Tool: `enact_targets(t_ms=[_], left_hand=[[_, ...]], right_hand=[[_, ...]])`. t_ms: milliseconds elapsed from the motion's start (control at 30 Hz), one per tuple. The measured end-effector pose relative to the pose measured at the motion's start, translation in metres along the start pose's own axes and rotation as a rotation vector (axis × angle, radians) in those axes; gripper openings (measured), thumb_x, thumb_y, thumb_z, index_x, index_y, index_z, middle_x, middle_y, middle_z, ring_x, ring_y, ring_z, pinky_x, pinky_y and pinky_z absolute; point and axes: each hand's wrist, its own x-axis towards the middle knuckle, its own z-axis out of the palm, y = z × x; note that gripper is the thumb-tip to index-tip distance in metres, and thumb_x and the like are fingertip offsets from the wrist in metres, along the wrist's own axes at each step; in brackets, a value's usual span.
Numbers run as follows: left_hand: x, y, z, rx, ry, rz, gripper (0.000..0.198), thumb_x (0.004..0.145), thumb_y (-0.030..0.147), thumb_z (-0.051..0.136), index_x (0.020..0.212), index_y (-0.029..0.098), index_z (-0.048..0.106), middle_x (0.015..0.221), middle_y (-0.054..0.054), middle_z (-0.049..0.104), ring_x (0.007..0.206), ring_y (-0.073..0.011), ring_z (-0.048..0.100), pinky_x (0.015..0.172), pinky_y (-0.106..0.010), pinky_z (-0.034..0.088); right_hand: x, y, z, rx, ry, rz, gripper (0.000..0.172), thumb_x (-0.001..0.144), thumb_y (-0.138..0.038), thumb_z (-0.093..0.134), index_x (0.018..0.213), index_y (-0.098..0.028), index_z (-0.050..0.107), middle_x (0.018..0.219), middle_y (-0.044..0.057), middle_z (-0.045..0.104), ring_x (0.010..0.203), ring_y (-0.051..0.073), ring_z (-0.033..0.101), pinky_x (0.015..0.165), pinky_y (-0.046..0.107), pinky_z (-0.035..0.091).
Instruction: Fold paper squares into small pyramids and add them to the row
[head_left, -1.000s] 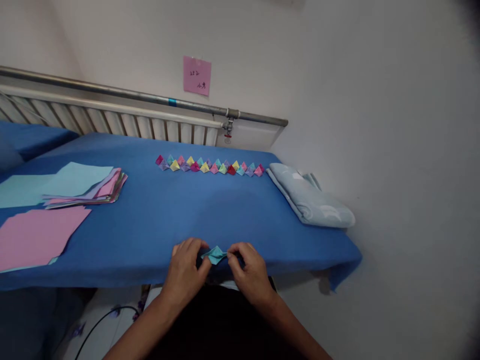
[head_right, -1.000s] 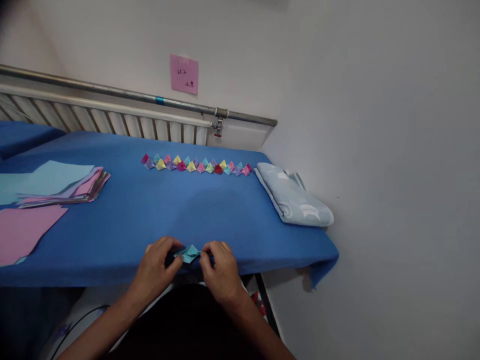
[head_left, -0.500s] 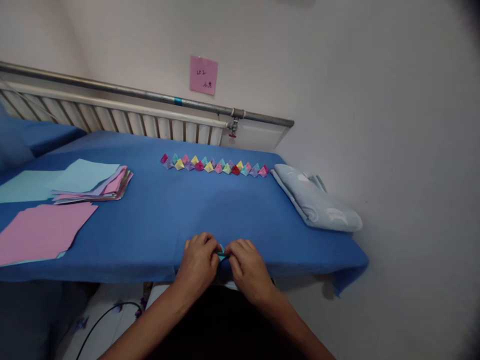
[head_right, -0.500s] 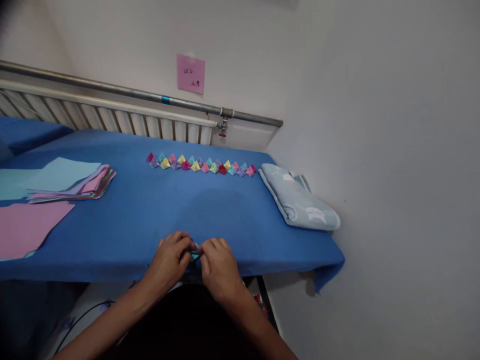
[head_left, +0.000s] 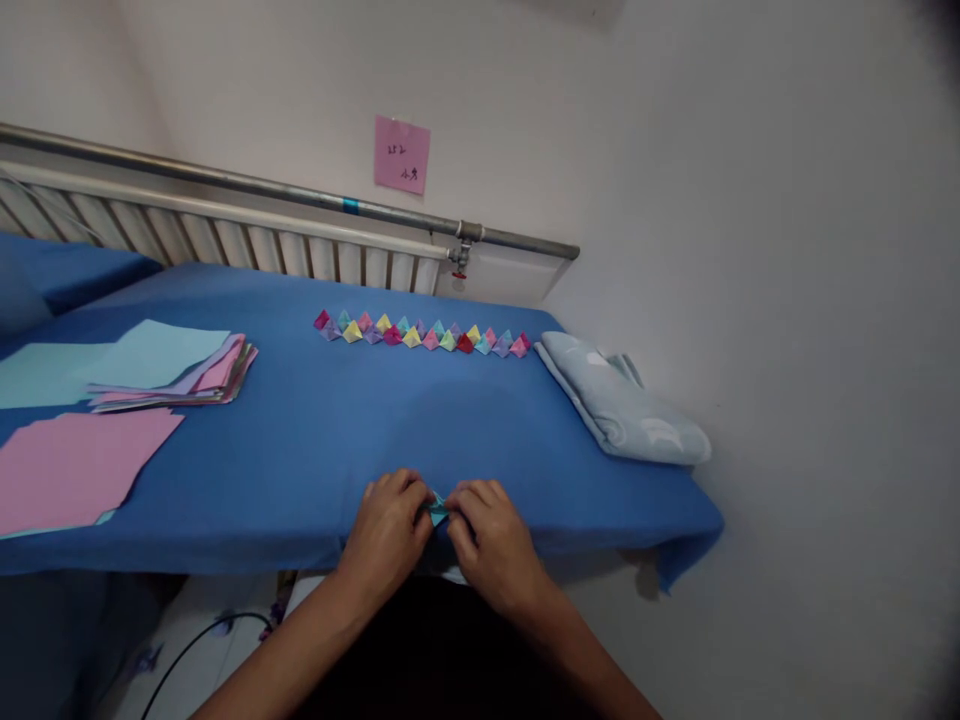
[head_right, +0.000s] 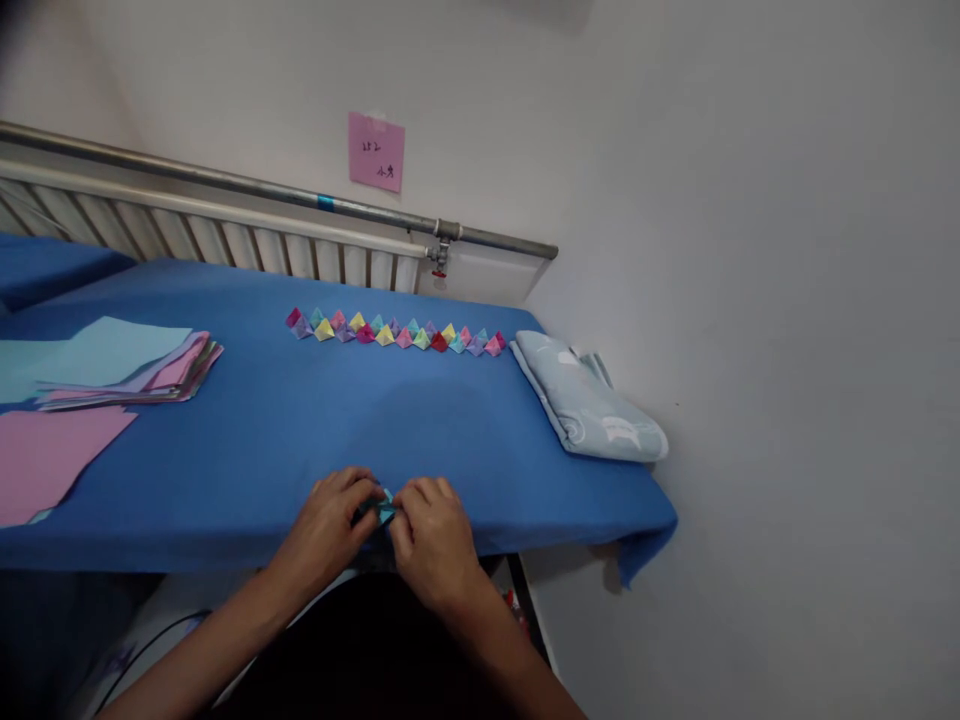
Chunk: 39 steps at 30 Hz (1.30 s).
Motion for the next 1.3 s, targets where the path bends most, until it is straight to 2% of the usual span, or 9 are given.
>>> enact_targets(t_ms=[133,333,667,833,1000,1167,1300], left_hand=[[-0.001,-0.001,0.001,-0.018,-0.01,0.007,0.02,0.08,0.011,0.053,0.092,0.021,0.066,0.102,-0.006,0.062,0.096,-0.0215,0.057,0.086,-0.039,0.043],[0.001,-0.003,0.001,-0.03,-0.029,0.018,0.02,0.081,0.011,0.052,0.092,0.022,0.066,0.1,-0.004,0.062,0.094,-0.0203,0.058,0.084,-0.038,0.043],[0.005,-0.001,-0.006,0.041,-0.12,0.06,0.017,0.082,0.015,0.052,0.089,0.021,0.066,0.097,-0.004,0.062,0.093,-0.0198,0.057,0.083,-0.036,0.041],[0.007,0.005,-0.009,0.108,-0.157,0.035,0.015,0.083,0.016,0.051,0.086,0.02,0.065,0.092,-0.004,0.063,0.092,-0.0204,0.057,0.08,-0.035,0.04],[0.007,0.006,-0.01,0.125,-0.175,0.033,0.014,0.083,0.017,0.051,0.085,0.02,0.064,0.093,-0.004,0.063,0.092,-0.021,0.057,0.079,-0.035,0.04],[0.008,0.005,-0.009,0.161,-0.185,0.032,0.011,0.083,0.017,0.053,0.084,0.019,0.063,0.092,-0.005,0.063,0.091,-0.0216,0.057,0.078,-0.035,0.04],[0.008,0.007,-0.01,0.169,-0.188,0.027,0.01,0.082,0.017,0.053,0.082,0.019,0.063,0.09,-0.005,0.063,0.09,-0.0218,0.058,0.077,-0.035,0.041]], right_hand=[[-0.001,0.0,0.0,0.0,0.003,-0.029,0.02,0.081,-0.008,0.048,0.089,-0.018,0.064,0.097,0.008,0.06,0.091,0.02,0.053,0.083,0.036,0.045],[0.0,-0.001,-0.004,-0.066,-0.064,-0.034,0.026,0.078,-0.007,0.051,0.096,-0.018,0.066,0.105,0.01,0.06,0.094,0.022,0.054,0.085,0.039,0.044],[0.005,-0.002,-0.009,-0.091,-0.14,-0.04,0.022,0.082,-0.008,0.048,0.09,-0.019,0.065,0.09,0.005,0.061,0.083,0.016,0.053,0.076,0.03,0.042],[0.011,-0.006,-0.014,-0.227,-0.177,-0.03,0.018,0.086,-0.014,0.049,0.077,-0.017,0.065,0.082,0.005,0.061,0.077,0.016,0.053,0.073,0.03,0.04],[0.026,-0.014,-0.021,-0.404,-0.311,-0.014,0.019,0.087,-0.018,0.051,0.079,-0.015,0.067,0.083,0.007,0.063,0.079,0.019,0.055,0.069,0.029,0.039],[0.039,-0.024,-0.029,-0.442,-0.478,-0.026,0.02,0.086,-0.018,0.05,0.086,-0.014,0.069,0.087,0.01,0.065,0.082,0.021,0.059,0.067,0.028,0.041],[0.046,-0.028,-0.026,-0.452,-0.543,-0.025,0.022,0.083,-0.015,0.05,0.087,-0.013,0.071,0.085,0.012,0.068,0.078,0.022,0.063,0.065,0.029,0.044]])
